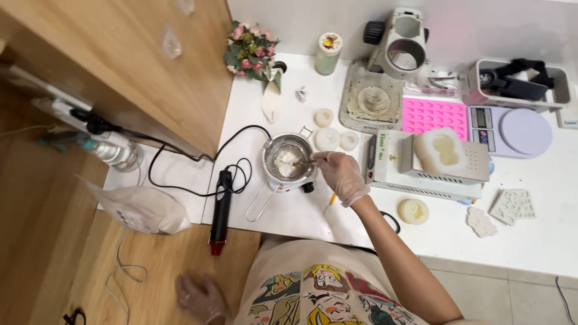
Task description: Melting wax and pouring it into molds to create candles.
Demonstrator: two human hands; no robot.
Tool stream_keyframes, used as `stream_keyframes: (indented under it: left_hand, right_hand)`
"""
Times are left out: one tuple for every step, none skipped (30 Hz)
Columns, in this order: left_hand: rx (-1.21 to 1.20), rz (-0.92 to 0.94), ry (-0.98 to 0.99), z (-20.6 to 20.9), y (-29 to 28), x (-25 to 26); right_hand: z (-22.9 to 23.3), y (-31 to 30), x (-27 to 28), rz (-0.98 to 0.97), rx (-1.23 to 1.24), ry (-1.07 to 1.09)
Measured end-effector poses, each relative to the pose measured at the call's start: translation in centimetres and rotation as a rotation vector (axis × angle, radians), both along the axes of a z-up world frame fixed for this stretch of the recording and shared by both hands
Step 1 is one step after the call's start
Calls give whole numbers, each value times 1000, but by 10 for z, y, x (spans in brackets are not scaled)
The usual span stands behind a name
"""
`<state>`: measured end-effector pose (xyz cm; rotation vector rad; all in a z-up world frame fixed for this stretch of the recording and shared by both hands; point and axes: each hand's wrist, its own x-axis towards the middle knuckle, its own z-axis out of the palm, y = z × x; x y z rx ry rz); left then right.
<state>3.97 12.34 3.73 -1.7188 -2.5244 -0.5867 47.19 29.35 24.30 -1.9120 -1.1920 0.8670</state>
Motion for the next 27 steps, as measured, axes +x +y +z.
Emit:
stream_keyframes:
  left_hand:
    - [38,2,-46,7,-2,-5]
    - [41,-5,-41,25,6,-4]
    - [137,6,-124,43,13,-2]
    - [228,17,-205,62,18,-1]
    - [228,11,-198,100,41,17]
    - [202,-44,-375,137,62,36]
    - [174,-100,-551,174,83,56]
    - [174,-99,-546,186,103,71]
    - [54,-215,-645,198,122,86]
    - [-68,-329,-740,210,141,100]
    - [-69,-323,-733,204,160,111]
    - [-302,-381,-769,198,179,120]
    - [-537,-435,-800,192,197,129]
    - [-539,-428,-793,186,207,134]
    - [-749,-420,-880,179,218,138]
    - [-960,-409,-965,173,230,144]
    - [-960,-406,-959,183,231,149]
    - [-1089,-394,-1053,191,231,155]
    - [-1218,-380,-1147,199,231,162]
    - [-1220,-381,-1146,193,229,163]
    - [-1249,-408,-1209,187,227,163]
    - [-1277,-436,-1272,181,226,165]
    - [-1277,-438,-1272,169,226,168]
    - [-1234,-444,-1293,159,225,170]
    - [-1191,-450,-1313,148,224,172]
    - [-1187,-448,-1312,148,223,175]
    - [-1130,-425,-1294,148,222,179]
  right_hand:
    - [13,-4,-2,47,-63,-99]
    - [12,-4,-1,41,-60,-94]
    - [12,-5,1,17,-83,11]
    - [11,-7,0,-4,-108,117]
    - [-10,-7,7,-9,-108,125]
    - [-31,-7,12,64,27,-27]
    - [-53,-8,17,137,161,-178]
    - [-32,-8,14,138,161,-173]
    - [-12,-8,10,78,22,-23]
    - [8,-8,5,24,-118,129]
    - [2,-10,9,29,-120,135]
    - [-5,-12,13,3,-96,157]
    - [-12,-14,16,-24,-72,178]
    - [-7,-18,18,-20,-74,187]
    - [-2,-22,21,-43,-51,238]
    - [3,-26,26,-69,-25,287]
    - [-6,-26,30,-69,-25,294]
    - [-14,-29,35,-71,-16,301]
    - [-23,-32,40,-73,-7,309]
    - [-21,-33,40,-75,-7,309]
    - [-19,-34,40,-64,10,341]
    - [-16,-35,41,-52,28,372]
    - [-5,-32,39,-53,29,371]
    - [6,-28,36,-14,-23,315]
    - [17,-25,33,26,-74,258]
    - [21,-20,31,28,-72,260]
    - [24,-15,30,130,-85,95]
